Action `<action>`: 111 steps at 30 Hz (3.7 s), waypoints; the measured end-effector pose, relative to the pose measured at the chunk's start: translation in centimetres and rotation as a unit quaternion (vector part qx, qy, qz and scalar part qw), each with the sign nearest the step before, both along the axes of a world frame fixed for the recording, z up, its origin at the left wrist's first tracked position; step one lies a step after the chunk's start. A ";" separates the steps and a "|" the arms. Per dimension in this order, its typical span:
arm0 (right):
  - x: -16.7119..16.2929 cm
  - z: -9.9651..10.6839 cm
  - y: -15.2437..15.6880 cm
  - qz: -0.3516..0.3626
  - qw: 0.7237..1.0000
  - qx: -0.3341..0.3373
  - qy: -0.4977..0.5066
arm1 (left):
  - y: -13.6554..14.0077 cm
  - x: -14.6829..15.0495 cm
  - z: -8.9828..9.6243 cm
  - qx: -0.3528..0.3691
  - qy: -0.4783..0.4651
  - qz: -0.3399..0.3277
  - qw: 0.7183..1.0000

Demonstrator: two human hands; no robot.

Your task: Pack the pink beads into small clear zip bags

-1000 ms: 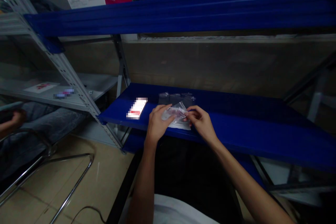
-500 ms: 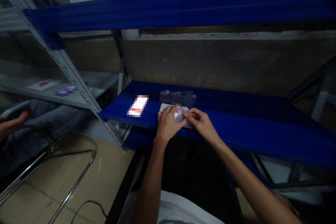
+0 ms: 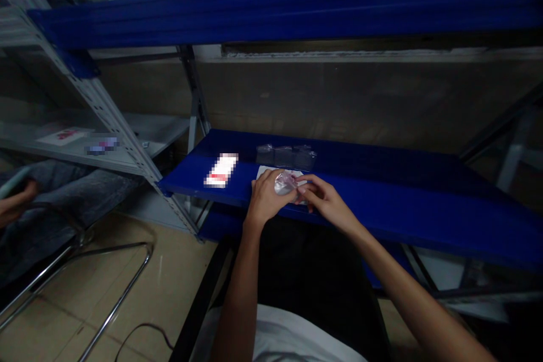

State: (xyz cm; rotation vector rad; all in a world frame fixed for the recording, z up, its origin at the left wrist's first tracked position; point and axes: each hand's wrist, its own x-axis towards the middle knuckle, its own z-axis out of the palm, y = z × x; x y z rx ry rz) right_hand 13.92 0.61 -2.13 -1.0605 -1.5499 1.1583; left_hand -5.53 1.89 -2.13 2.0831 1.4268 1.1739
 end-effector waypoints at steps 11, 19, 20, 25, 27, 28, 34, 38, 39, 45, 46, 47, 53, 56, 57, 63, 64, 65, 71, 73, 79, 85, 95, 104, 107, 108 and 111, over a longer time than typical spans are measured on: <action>1.9 -4.5 5.2 -0.129 0.939 0.162 -0.276 | 1.2 -5.6 0.1 0.039 -0.041 0.064 0.996; 0.8 -5.5 6.7 -0.143 0.909 0.170 -0.352 | 0.8 -4.9 0.3 0.031 -0.022 0.044 0.998; 0.9 -5.4 6.8 -0.144 0.910 0.172 -0.349 | 0.7 -4.8 0.3 0.029 -0.023 0.041 0.998; 1.4 -4.4 6.5 -0.160 0.925 0.175 -0.297 | 0.5 -3.7 0.5 0.013 -0.014 0.012 1.000; 1.4 -3.4 5.8 -0.165 0.938 0.162 -0.258 | 0.5 -3.1 0.4 0.010 -0.002 -0.006 1.000; 1.4 -2.8 5.2 -0.156 0.946 0.157 -0.237 | 0.5 -2.8 0.4 0.010 0.001 -0.014 1.000; 0.6 1.3 1.7 -0.067 0.965 0.157 -0.202 | 0.4 -1.1 0.6 0.021 -0.031 -0.101 0.994; 0.5 2.9 1.5 -0.036 0.951 0.191 -0.241 | 0.4 -0.5 0.6 0.022 -0.032 -0.130 0.991; 0.4 3.2 1.6 -0.021 0.946 0.201 -0.255 | 0.5 -0.4 0.5 0.020 -0.031 -0.133 0.990; 0.3 4.2 2.8 0.078 0.925 0.221 -0.299 | 0.6 -0.6 0.5 -0.004 -0.052 -0.145 0.988; 0.4 4.2 3.0 0.092 0.926 0.215 -0.296 | 0.6 -0.7 0.5 -0.011 -0.056 -0.147 0.987; 0.6 4.1 3.3 0.096 0.929 0.210 -0.289 | 0.6 -0.8 0.5 -0.016 -0.059 -0.145 0.987; 2.5 0.5 5.3 -0.013 0.934 0.202 -0.295 | 0.6 -1.9 0.5 -0.032 -0.033 -0.095 0.994; 2.9 -2.2 6.0 -0.016 0.924 0.200 -0.326 | 0.6 -2.4 0.5 -0.042 -0.021 -0.073 0.996; 2.8 -2.9 6.2 -0.016 0.922 0.202 -0.330 | 0.6 -2.5 0.4 -0.046 -0.017 -0.070 0.996; 2.1 -4.4 6.6 -0.025 0.909 0.220 -0.353 | 0.7 -2.9 0.5 -0.060 -0.011 -0.053 0.997; 2.0 -4.4 6.6 -0.025 0.907 0.223 -0.356 | 0.7 -2.9 0.5 -0.059 -0.012 -0.053 0.997; 2.0 -4.3 6.6 -0.025 0.906 0.225 -0.358 | 0.7 -2.9 0.5 -0.058 -0.012 -0.055 0.997; 2.1 -3.9 6.5 -0.032 0.922 0.234 -0.306 | 0.7 -2.9 0.2 -0.067 -0.011 -0.078 0.995; 1.8 -3.4 6.1 -0.046 0.939 0.224 -0.257 | 0.8 -2.8 0.1 -0.065 -0.017 -0.081 0.994; -0.1 -0.2 3.9 0.001 0.964 0.196 -0.182 | 1.0 -2.3 -0.3 -0.074 -0.051 -0.108 0.990; -0.4 0.6 4.3 0.031 0.965 0.188 -0.181 | 1.2 -2.6 -0.4 -0.096 -0.081 -0.114 0.986; 1.0 -4.6 6.7 -0.034 0.924 0.217 -0.313 | 0.2 -2.8 1.4 -0.130 -0.109 -0.128 0.977; 0.6 -5.2 7.5 -0.025 0.910 0.223 -0.349 | 0.4 -2.9 1.0 -0.147 -0.138 -0.110 0.973; 0.6 -4.5 7.2 -0.042 0.915 0.226 -0.330 | 0.5 -3.0 0.9 -0.149 -0.145 -0.108 0.972; 0.7 -4.1 7.0 -0.052 0.921 0.223 -0.316 | 0.4 -3.0 1.0 -0.145 -0.142 -0.104 0.974; 0.7 -2.4 6.0 -0.068 0.950 0.191 -0.236 | 0.2 -3.2 1.3 -0.136 -0.126 -0.093 0.978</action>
